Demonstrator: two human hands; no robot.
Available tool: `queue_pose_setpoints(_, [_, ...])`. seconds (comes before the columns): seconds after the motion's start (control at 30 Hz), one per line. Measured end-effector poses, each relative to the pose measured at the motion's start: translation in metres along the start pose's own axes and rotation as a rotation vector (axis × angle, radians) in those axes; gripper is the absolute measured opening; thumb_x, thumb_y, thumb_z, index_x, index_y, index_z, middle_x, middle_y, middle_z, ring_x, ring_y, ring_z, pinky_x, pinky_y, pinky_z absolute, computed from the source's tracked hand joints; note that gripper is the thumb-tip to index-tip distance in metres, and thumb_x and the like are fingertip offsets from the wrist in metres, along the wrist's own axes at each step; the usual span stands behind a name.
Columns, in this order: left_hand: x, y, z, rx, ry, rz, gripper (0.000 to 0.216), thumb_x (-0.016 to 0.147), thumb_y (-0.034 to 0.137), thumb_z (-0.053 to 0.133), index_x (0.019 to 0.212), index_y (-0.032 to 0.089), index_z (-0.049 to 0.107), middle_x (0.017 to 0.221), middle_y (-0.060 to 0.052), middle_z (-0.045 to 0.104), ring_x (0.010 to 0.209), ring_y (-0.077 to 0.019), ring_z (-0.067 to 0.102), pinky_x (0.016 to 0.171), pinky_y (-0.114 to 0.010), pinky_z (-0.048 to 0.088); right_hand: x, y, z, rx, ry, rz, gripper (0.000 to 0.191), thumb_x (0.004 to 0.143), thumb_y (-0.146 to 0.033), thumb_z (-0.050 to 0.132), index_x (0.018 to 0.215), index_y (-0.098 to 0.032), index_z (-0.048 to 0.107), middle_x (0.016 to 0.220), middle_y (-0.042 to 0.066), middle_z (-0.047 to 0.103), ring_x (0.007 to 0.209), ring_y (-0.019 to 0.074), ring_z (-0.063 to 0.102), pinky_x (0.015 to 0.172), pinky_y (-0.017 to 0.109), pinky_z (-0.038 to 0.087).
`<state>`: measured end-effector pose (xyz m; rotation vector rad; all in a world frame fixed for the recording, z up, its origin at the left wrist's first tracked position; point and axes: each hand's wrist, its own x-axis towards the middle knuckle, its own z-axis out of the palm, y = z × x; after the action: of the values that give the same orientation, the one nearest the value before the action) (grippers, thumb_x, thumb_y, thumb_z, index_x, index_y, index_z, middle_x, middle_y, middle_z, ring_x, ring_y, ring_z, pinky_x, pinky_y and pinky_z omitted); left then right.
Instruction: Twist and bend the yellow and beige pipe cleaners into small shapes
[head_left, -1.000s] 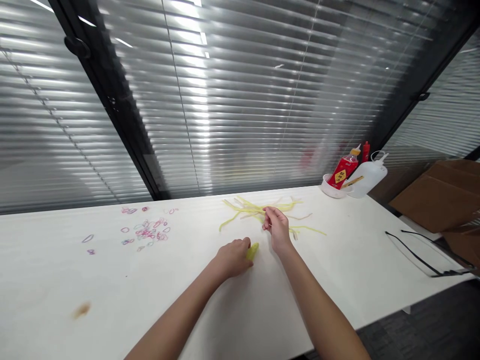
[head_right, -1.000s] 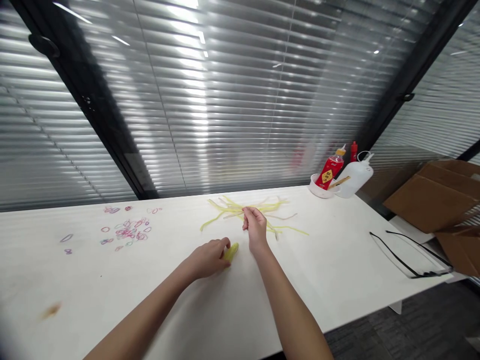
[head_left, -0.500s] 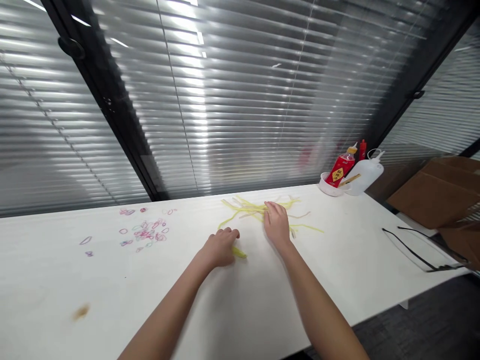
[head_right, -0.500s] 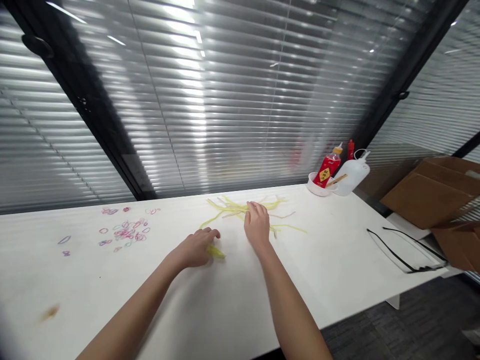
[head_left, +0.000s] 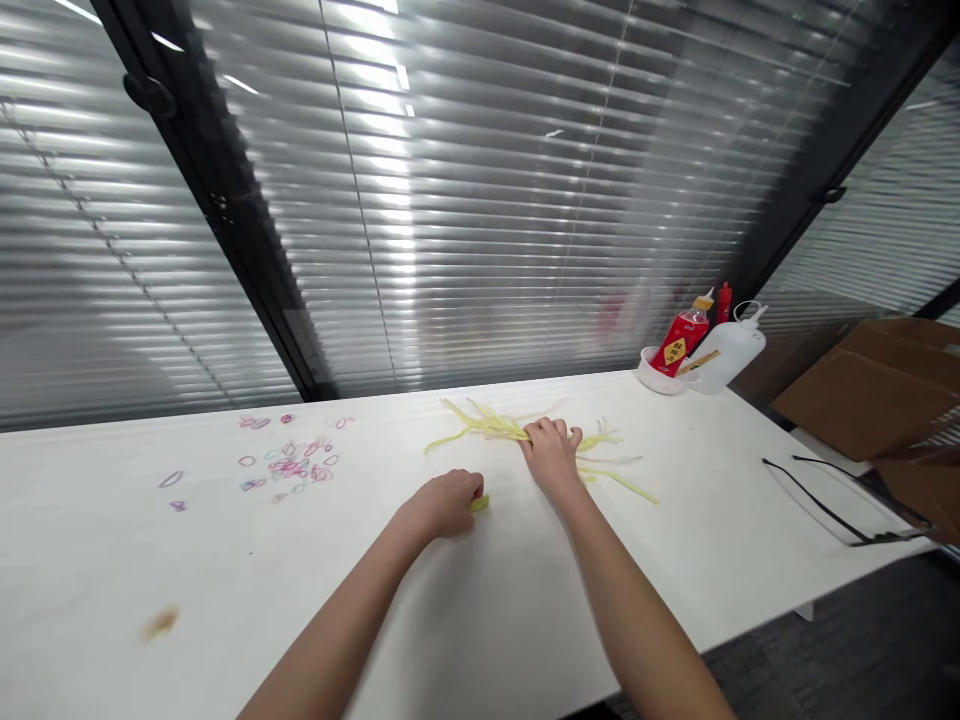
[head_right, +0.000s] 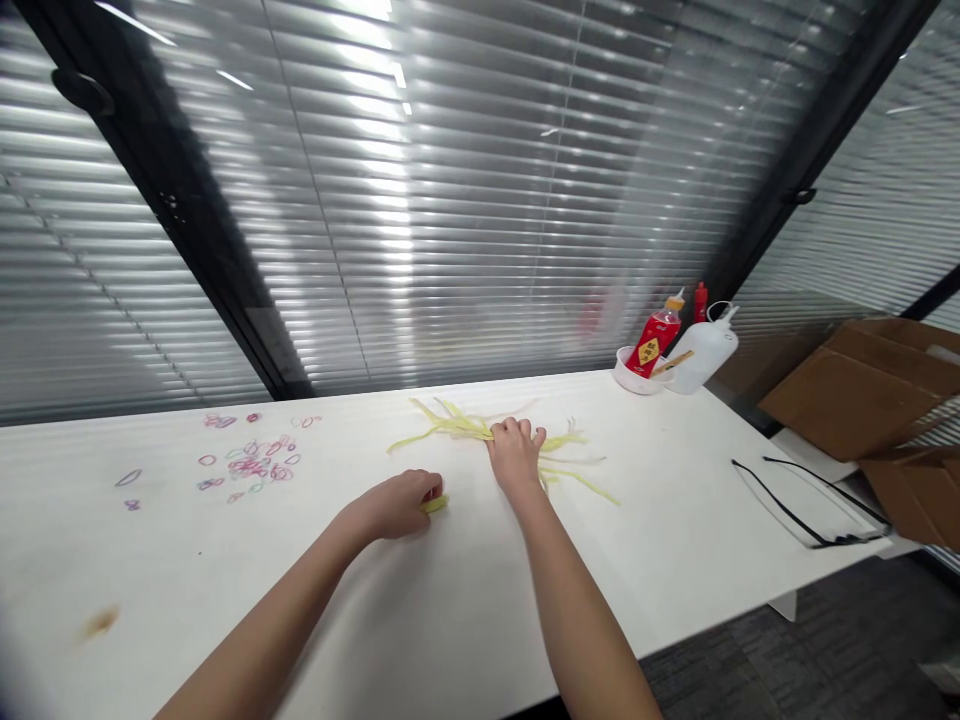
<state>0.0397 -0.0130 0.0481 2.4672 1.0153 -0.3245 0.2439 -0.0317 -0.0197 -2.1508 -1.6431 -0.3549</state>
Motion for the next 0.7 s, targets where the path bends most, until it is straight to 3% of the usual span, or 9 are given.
queue_pose_setpoints(0.2, [-0.004,0.001,-0.006,0.009,0.016,-0.021,0.021,0.069,0.009,0.045,0.086,0.019,0.051,0.098,-0.012,0.061,0.091,-0.0274,0.059,0.071,-0.035,0.045,0.004,-0.001,-0.003,0.099,0.184,0.047,0.013,0.086,-0.018,0.049,0.093,-0.02,0.06,0.089,0.007,0.067,0.087,0.022,0.052,0.088,0.042,0.019])
queue_pose_setpoints(0.37, [-0.003,0.0,-0.006,-0.014,0.019,-0.056,0.021,0.073,0.011,0.041,0.091,0.018,0.051,0.1,-0.014,0.061,0.093,-0.0281,0.059,0.072,-0.036,0.045,0.004,0.004,-0.009,0.152,0.264,-0.005,0.019,0.089,-0.019,0.045,0.103,-0.019,0.058,0.088,0.006,0.068,0.081,0.0194,0.056,0.084,0.035,0.023])
queue_pose_setpoints(0.57, [-0.002,-0.006,-0.011,-0.069,0.098,-0.096,0.021,0.079,0.01,0.032,0.093,0.018,0.046,0.098,-0.014,0.061,0.09,-0.0246,0.06,0.071,-0.032,0.044,0.003,0.003,-0.013,0.186,0.181,-0.072,0.015,0.086,-0.024,0.052,0.098,-0.02,0.06,0.084,0.004,0.07,0.08,0.0181,0.06,0.076,0.031,0.025])
queue_pose_setpoints(0.7, [-0.002,-0.011,-0.018,-0.167,0.307,-0.125,0.021,0.08,0.01,0.03,0.095,0.019,0.043,0.093,-0.011,0.06,0.088,-0.0229,0.058,0.071,-0.03,0.043,0.004,0.002,-0.013,0.197,0.147,-0.104,0.016,0.085,-0.023,0.054,0.099,-0.02,0.06,0.087,0.004,0.071,0.084,0.0181,0.061,0.076,0.031,0.024])
